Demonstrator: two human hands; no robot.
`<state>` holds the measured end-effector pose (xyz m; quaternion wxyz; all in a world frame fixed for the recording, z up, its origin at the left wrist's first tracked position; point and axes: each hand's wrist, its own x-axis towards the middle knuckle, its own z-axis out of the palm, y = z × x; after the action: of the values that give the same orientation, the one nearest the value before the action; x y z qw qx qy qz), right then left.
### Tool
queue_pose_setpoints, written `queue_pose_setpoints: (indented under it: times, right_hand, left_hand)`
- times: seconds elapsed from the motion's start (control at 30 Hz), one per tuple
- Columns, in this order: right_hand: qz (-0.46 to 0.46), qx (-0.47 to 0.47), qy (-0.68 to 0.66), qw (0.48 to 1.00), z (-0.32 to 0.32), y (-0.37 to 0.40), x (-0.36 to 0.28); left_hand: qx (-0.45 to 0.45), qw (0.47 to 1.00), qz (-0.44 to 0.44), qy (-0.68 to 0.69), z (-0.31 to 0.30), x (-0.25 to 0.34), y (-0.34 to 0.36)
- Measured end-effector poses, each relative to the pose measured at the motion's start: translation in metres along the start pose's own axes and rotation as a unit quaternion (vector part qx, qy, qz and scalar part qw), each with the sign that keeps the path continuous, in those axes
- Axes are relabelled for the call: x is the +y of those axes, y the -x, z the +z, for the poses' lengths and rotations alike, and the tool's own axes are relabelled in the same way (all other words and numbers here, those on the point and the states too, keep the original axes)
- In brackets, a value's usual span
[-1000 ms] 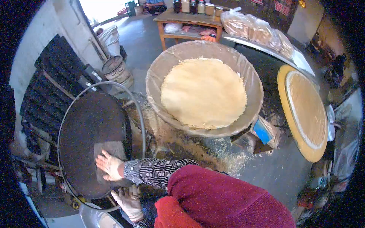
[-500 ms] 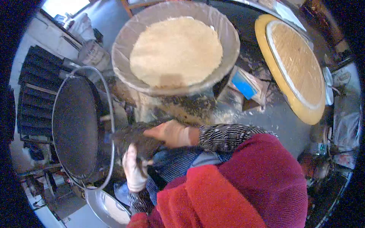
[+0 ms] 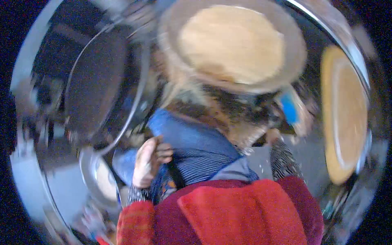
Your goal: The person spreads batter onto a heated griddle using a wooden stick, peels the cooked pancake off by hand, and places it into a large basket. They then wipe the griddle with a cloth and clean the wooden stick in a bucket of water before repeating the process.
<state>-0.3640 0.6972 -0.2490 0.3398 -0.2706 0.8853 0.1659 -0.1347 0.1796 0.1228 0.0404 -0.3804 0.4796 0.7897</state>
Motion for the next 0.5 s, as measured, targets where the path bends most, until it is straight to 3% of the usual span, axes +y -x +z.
queue_pose_setpoints:
  times: [0.03,0.07,0.13,0.17,0.2,0.23,0.3,0.33,0.37,0.4,0.43,0.47,0.5]
  right_hand:
    - [0.102,0.017,-0.298,0.949,-0.015,-0.013,0.009]
    - [0.182,0.095,-0.566,0.798,-0.031,-0.025,0.017]
    - [0.173,0.127,-0.674,0.707,-0.114,-0.037,-0.029]
    - [0.160,0.105,-0.663,0.724,-0.181,-0.013,-0.074]
    - [-0.045,0.239,-0.589,0.770,-0.096,-0.133,-0.022]
    - [0.078,0.046,-0.712,0.697,-0.198,-0.066,-0.109]
    - [-0.023,-0.012,-0.692,0.721,-0.279,-0.027,-0.210]
    - [-0.121,0.015,-0.666,0.736,-0.304,-0.008,-0.258]
    - [-0.169,0.030,-0.603,0.779,-0.332,0.014,-0.307]
    - [-0.312,0.071,-0.538,0.780,-0.344,0.013,-0.348]
    - [-0.381,0.057,-0.487,0.784,-0.366,0.052,-0.392]
    - [-0.450,0.045,-0.437,0.777,-0.388,0.092,-0.436]
    - [-0.463,-0.028,-0.392,0.794,-0.401,0.133,-0.475]
  left_hand:
    - [-0.015,0.999,0.026,0.028,-0.009,-0.007,0.002]
    - [-0.010,0.999,0.033,0.037,-0.013,-0.010,0.007]
    - [-0.015,0.998,0.059,0.014,-0.020,-0.011,0.016]
    - [-0.016,0.996,0.081,0.039,-0.020,-0.020,0.020]
    - [-0.009,0.991,0.117,0.068,-0.020,-0.027,0.025]
    - [-0.003,0.992,0.111,0.055,-0.024,-0.028,0.032]
    - [0.028,0.990,0.132,0.043,-0.021,-0.025,0.052]
    - [0.038,0.991,0.121,0.041,-0.022,-0.025,0.062]
    - [0.028,0.983,0.169,0.067,-0.024,-0.034,0.069]
    - [0.019,0.973,0.210,0.090,-0.027,-0.041,0.074]
    - [0.027,0.970,0.211,0.121,-0.027,-0.038,0.085]
    - [0.029,0.977,0.148,0.149,-0.027,-0.022,0.110]
    - [0.027,0.973,0.175,0.149,-0.031,-0.024,0.121]
